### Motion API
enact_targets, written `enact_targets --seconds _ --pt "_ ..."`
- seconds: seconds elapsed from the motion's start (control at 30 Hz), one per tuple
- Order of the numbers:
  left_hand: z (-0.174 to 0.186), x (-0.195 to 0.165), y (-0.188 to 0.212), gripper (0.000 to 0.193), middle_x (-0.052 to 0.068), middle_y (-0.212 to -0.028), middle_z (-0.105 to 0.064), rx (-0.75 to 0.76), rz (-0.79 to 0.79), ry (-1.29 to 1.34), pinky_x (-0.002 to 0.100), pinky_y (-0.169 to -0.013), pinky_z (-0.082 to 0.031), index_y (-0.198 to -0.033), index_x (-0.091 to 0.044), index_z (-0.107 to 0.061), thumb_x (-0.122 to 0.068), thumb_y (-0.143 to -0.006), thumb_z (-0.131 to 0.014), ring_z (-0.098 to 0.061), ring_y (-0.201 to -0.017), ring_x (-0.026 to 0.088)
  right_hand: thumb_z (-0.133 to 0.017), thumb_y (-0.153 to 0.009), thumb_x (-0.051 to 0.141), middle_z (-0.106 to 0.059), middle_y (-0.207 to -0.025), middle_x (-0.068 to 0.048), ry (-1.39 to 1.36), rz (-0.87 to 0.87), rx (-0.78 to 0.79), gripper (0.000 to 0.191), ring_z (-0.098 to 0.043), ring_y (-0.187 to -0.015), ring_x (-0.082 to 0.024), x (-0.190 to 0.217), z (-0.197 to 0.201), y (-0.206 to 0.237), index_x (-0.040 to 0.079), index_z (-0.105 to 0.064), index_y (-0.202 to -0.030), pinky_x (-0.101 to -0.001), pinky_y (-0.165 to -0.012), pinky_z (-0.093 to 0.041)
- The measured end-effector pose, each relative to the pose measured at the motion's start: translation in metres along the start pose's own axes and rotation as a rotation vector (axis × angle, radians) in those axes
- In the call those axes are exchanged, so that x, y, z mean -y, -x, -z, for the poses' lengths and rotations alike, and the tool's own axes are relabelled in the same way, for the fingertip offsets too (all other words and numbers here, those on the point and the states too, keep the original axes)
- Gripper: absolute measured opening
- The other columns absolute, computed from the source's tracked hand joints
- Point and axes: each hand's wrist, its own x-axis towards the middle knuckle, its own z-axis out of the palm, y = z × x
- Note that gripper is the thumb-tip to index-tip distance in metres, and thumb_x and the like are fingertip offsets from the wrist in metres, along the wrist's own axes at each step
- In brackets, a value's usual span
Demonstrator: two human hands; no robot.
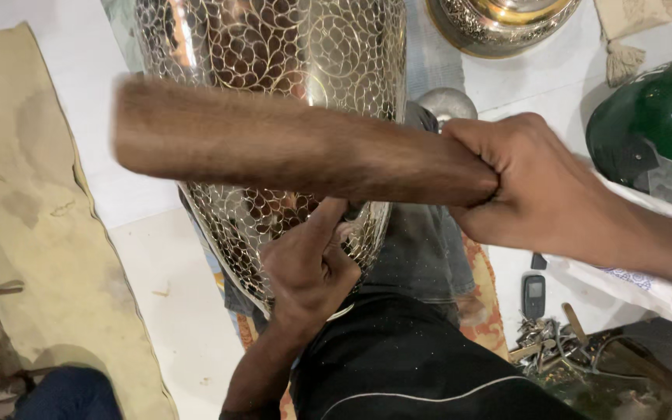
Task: The person sits on the floor with a large engraved brass vase held between the legs and hammers its surface using a wooden mallet and a small punch tool, repositioning the punch to work different spots on the vase body.
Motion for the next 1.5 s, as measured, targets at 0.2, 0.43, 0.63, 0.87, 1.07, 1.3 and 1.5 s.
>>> enact_targets --seconds 0.2,0.43,0.63,0.87,1.07,1.3,1.5 --pt "0.004 -0.012 -0.012 0.036 0.013 -0.1 -0.077 -0.339 -0.022 0.474 0.031 -0.073 -0.066 -0.13 0.001 -0.058 0.013 -0.097 -0.058 -0.077 -0.087 0.018 -0.08 -0.079 0.013 -0.064 -0.064 -0.009 -0.467 0.095 -0.172 0.021 -0.061 -0.058 -0.025 -0.019 -0.032 0.01 0.006 -0.065 -0.091 -0.039 -0.055 -0.049" --pt "0.025 -0.005 -0.015 0.031 0.013 -0.101 -0.08 -0.146 0.103 0.647 0.017 -0.052 -0.055 -0.13 0.0 -0.066 0.006 -0.1 -0.069 -0.073 -0.071 0.007 -0.076 -0.084 0.007 -0.063 -0.066 -0.002 -1.488 -0.207 -0.178 0.035 -0.061 -0.051 -0.011 -0.011 -0.139 -0.001 -0.001 -0.061 -0.115 -0.0288 -0.047 -0.052" --pt "0.007 0.002 -0.009 0.037 0.008 -0.105 -0.08 -0.155 0.022 0.09 0.021 -0.053 -0.056 -0.132 -0.002 -0.065 0.005 -0.096 -0.068 -0.076 -0.078 0.011 -0.078 -0.08 0.009 -0.065 -0.071 -0.001 -1.121 -0.137 -0.381 0.054 -0.063 -0.053 -0.01 -0.015 -0.146 0.024 -0.002 -0.053 -0.127 -0.0274 -0.048 -0.052" --pt "0.014 -0.004 0.0 0.034 0.007 -0.099 -0.077 -0.156 -0.039 -0.069 0.029 -0.064 -0.058 -0.127 -0.006 -0.066 0.005 -0.095 -0.068 -0.076 -0.077 0.014 -0.078 -0.069 0.005 -0.076 -0.088 -0.01 -0.518 0.159 -0.355 0.059 -0.076 -0.067 -0.014 0.003 -0.067 0.033 -0.002 -0.063 -0.126 -0.0286 -0.057 -0.061" --pt "0.019 0.001 -0.002 0.031 0.009 -0.103 -0.079 -0.148 0.021 -0.018 0.027 -0.057 -0.057 -0.117 -0.006 -0.067 0.008 -0.089 -0.07 -0.076 -0.072 0.013 -0.082 -0.062 0.01 -0.075 -0.076 -0.014 -0.152 0.124 -0.124 0.072 -0.071 -0.052 -0.022 0.015 -0.017 0.024 -0.002 -0.06 -0.13 -0.0355 -0.046 -0.054" --pt "0.017 0.007 0.003 0.037 0.008 -0.097 -0.076 -0.179 0.014 0.011 0.03 -0.062 -0.059 -0.124 -0.002 -0.065 0.007 -0.087 -0.068 -0.077 -0.076 0.017 -0.081 -0.076 0.021 -0.073 -0.072 -0.007 -0.297 0.118 -0.114 0.052 -0.072 -0.058 -0.018 0.052 0.014 0.017 0.004 -0.059 -0.119 -0.0326 -0.05 -0.053" --pt "0.016 0.016 0.006 0.021 0.006 -0.083 -0.072 -0.2 0.036 -0.025 0.032 -0.058 -0.056 -0.101 -0.008 -0.059 0.007 -0.089 -0.067 -0.072 -0.065 0.018 -0.082 -0.067 0.018 -0.068 -0.074 -0.008 0.139 -0.077 0.147 0.051 -0.07 -0.053 -0.029 0.071 0.027 0.006 0.014 -0.055 -0.11 -0.0441 -0.049 -0.052"
